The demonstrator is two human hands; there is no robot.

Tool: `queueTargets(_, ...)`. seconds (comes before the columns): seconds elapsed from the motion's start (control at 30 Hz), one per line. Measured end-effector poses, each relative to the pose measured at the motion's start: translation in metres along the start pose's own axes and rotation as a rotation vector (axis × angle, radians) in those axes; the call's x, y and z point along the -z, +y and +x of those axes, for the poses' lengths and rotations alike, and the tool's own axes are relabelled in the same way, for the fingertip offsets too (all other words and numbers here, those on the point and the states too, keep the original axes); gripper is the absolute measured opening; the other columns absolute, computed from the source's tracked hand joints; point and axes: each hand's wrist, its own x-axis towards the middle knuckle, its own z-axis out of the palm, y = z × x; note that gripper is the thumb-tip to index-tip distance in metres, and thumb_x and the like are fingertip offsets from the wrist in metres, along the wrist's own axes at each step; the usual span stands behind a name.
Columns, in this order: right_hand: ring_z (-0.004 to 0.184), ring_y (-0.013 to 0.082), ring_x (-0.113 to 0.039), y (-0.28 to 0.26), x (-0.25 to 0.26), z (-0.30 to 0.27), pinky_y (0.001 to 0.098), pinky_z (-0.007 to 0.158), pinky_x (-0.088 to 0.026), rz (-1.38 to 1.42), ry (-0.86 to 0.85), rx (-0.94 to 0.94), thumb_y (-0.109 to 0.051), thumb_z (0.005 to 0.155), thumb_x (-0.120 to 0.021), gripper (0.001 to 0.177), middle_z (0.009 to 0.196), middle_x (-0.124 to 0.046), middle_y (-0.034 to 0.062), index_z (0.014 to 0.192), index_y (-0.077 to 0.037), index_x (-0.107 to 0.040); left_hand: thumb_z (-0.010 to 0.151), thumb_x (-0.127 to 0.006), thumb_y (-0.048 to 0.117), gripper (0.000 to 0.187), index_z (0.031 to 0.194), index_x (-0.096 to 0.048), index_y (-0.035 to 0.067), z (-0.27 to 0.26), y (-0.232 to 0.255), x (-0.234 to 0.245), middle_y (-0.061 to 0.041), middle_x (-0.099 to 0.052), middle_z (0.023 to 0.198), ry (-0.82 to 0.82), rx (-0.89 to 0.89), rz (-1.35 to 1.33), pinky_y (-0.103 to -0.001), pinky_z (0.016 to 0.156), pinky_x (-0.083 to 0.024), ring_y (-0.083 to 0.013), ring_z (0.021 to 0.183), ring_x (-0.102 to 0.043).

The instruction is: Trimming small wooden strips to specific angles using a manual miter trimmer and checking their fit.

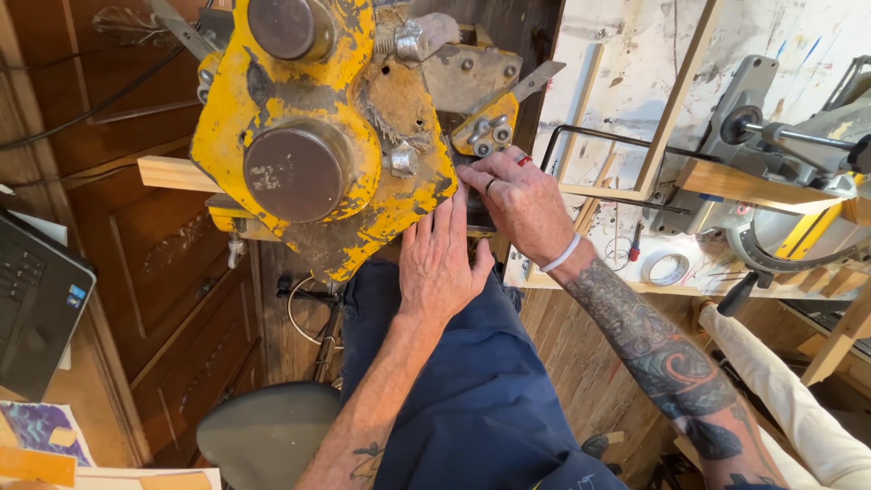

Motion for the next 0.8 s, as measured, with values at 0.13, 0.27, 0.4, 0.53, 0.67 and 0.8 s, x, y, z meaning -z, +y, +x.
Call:
queueTargets(0.13,0.098,0.0194,-0.063,0.0,-0.004,-0.004,0.0338,0.07,-0.06,-0.056,-0.001,0.011,-0.009,0.098,-0.063,0.024,0.105,-0.066,-0.0062,0.113,-0.023,-0.075,0.084,-0.059,0.045,0.082,0.153,-0.043,0.005,-0.005,-0.003,-0.014,-0.018,-0.048,0.152,0.002,-0.015,0.038,-0.046,0.121,-0.027,-0.0326,0.141,-0.045)
queueTargets(0.27,0.099,0.019,-0.063,0.001,-0.007,-0.005,0.0331,0.071,-0.06,-0.077,0.017,0.037,-0.01,0.099,-0.062,0.024,0.106,-0.066,-0.0061,0.115,-0.023,-0.074,0.084,-0.057,0.047,0.082,0.153,-0.043,0.006,-0.006,-0.003,-0.016,-0.017,-0.049,0.15,0.0,-0.017,0.076,-0.047,0.12,-0.028,-0.0323,0.138,-0.047)
queueTargets(0.4,0.099,0.0195,-0.063,0.002,-0.008,-0.006,0.0335,0.069,-0.06,-0.087,0.048,0.056,-0.009,0.1,-0.06,0.024,0.105,-0.066,-0.0062,0.113,-0.023,-0.074,0.086,-0.057,0.042,0.075,0.149,-0.046,0.003,0.006,0.005,0.02,-0.016,-0.055,0.137,0.004,-0.02,0.044,-0.041,0.109,-0.037,-0.0273,0.12,-0.055)
queueTargets(0.53,0.098,0.0186,-0.062,0.0,-0.01,-0.007,0.0334,0.069,-0.06,-0.085,0.07,0.06,-0.011,0.1,-0.06,0.024,0.104,-0.065,-0.0066,0.114,-0.024,-0.074,0.086,-0.057,0.042,0.076,0.149,-0.046,0.0,0.0,0.005,0.01,-0.02,-0.053,0.14,0.013,-0.025,0.025,-0.045,0.113,-0.034,-0.0312,0.123,-0.053)
queueTargets(0.67,0.098,0.019,-0.063,0.0,-0.011,-0.008,0.0327,0.067,-0.06,-0.097,0.087,0.076,-0.01,0.1,-0.061,0.021,0.103,-0.066,-0.0058,0.11,-0.022,-0.075,0.087,-0.058,0.042,0.074,0.147,-0.047,-0.001,0.004,0.007,0.028,-0.02,-0.053,0.137,0.008,-0.033,0.028,-0.043,0.11,-0.036,-0.0303,0.12,-0.054)
queueTargets(0.8,0.098,0.0197,-0.064,-0.001,-0.013,-0.007,0.0332,0.071,-0.06,-0.068,0.073,0.044,-0.01,0.099,-0.061,0.022,0.104,-0.066,-0.006,0.111,-0.023,-0.075,0.086,-0.06,0.044,0.077,0.147,-0.047,-0.001,0.001,-0.001,0.017,-0.02,-0.053,0.14,0.02,-0.062,0.044,-0.044,0.115,-0.033,-0.0324,0.127,-0.053)
